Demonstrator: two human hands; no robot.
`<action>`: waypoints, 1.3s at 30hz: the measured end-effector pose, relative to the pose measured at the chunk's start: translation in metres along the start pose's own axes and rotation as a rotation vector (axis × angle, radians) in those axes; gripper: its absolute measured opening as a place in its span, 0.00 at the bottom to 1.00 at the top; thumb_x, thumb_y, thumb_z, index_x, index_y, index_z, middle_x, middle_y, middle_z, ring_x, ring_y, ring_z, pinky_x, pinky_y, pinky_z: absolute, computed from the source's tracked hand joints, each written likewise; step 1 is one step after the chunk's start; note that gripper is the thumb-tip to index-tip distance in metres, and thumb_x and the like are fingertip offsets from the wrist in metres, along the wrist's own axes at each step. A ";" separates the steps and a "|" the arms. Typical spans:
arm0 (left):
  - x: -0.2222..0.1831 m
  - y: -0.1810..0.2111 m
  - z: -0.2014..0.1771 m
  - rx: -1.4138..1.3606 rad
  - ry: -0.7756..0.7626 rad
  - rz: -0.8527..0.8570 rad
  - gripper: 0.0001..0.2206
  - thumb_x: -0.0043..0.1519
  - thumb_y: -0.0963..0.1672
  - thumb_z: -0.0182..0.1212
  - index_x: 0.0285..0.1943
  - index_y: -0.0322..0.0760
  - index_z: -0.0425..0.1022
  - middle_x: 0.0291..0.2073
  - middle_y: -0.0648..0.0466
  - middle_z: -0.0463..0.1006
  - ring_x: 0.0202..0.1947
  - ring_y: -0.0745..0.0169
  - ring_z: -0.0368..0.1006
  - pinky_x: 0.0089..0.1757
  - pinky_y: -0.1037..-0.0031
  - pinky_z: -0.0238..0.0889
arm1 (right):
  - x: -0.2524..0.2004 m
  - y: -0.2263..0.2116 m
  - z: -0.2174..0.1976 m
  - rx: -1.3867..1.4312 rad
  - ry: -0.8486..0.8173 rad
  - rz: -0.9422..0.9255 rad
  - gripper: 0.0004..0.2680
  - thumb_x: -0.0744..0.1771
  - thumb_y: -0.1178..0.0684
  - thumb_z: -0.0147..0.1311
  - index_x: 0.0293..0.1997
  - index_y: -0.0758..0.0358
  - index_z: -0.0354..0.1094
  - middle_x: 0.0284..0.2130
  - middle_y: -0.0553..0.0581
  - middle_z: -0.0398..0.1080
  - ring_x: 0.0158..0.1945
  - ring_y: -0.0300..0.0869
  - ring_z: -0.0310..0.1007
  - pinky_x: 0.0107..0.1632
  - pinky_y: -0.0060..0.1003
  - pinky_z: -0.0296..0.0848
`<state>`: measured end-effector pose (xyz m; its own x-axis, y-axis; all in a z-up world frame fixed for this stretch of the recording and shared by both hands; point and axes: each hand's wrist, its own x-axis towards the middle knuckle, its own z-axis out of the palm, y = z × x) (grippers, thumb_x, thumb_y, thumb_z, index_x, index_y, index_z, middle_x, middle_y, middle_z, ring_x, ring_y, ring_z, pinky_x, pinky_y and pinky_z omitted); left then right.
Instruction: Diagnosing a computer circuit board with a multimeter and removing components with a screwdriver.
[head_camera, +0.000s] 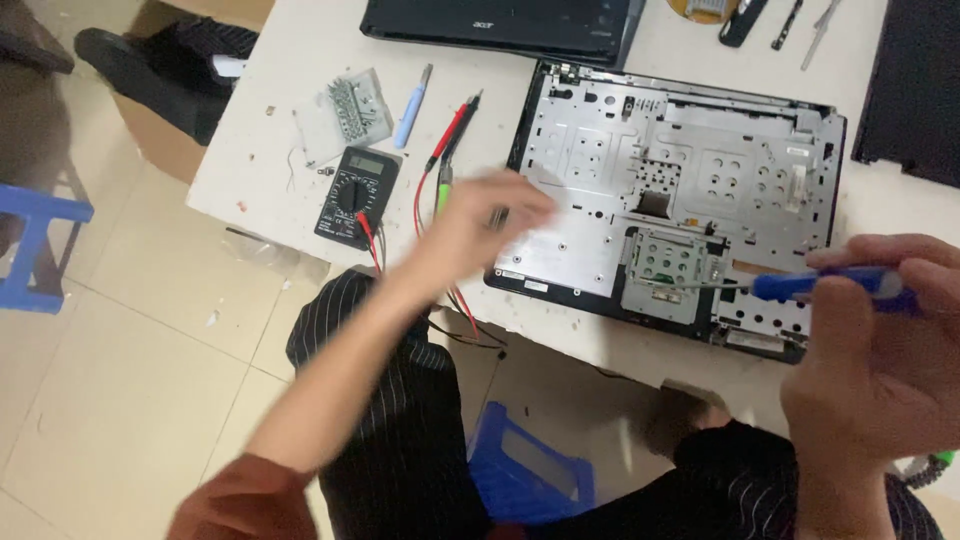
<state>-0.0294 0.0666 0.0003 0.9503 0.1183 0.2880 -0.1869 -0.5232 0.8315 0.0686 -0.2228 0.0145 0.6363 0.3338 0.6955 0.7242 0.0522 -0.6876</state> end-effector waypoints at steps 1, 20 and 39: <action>-0.004 -0.009 -0.024 0.004 0.006 0.000 0.09 0.63 0.35 0.56 0.48 0.33 0.77 0.43 0.49 0.81 0.46 0.59 0.76 0.53 0.74 0.73 | 0.000 0.001 -0.003 0.005 -0.002 -0.005 0.10 0.77 0.71 0.43 0.62 0.65 0.48 0.55 0.80 0.56 0.48 0.61 0.66 0.59 0.51 0.73; -0.055 -0.211 -0.222 1.004 0.359 -0.376 0.11 0.55 0.40 0.65 0.46 0.43 0.84 0.36 0.57 0.83 0.36 0.52 0.76 0.38 0.59 0.65 | 0.008 0.000 -0.004 -0.030 0.047 0.022 0.15 0.73 0.80 0.49 0.61 0.70 0.52 0.54 0.81 0.59 0.49 0.61 0.69 0.60 0.50 0.74; -0.048 -0.161 -0.205 0.691 0.742 -0.084 0.09 0.62 0.39 0.55 0.44 0.31 0.81 0.37 0.50 0.82 0.36 0.61 0.76 0.38 0.71 0.69 | 0.018 -0.008 -0.004 -0.037 0.066 0.035 0.10 0.74 0.77 0.48 0.59 0.77 0.51 0.52 0.84 0.63 0.46 0.62 0.72 0.57 0.49 0.73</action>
<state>-0.0955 0.3179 -0.0500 0.5156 0.5481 0.6586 0.2816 -0.8344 0.4739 0.0755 -0.2211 0.0340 0.6768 0.2715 0.6843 0.7096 0.0068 -0.7046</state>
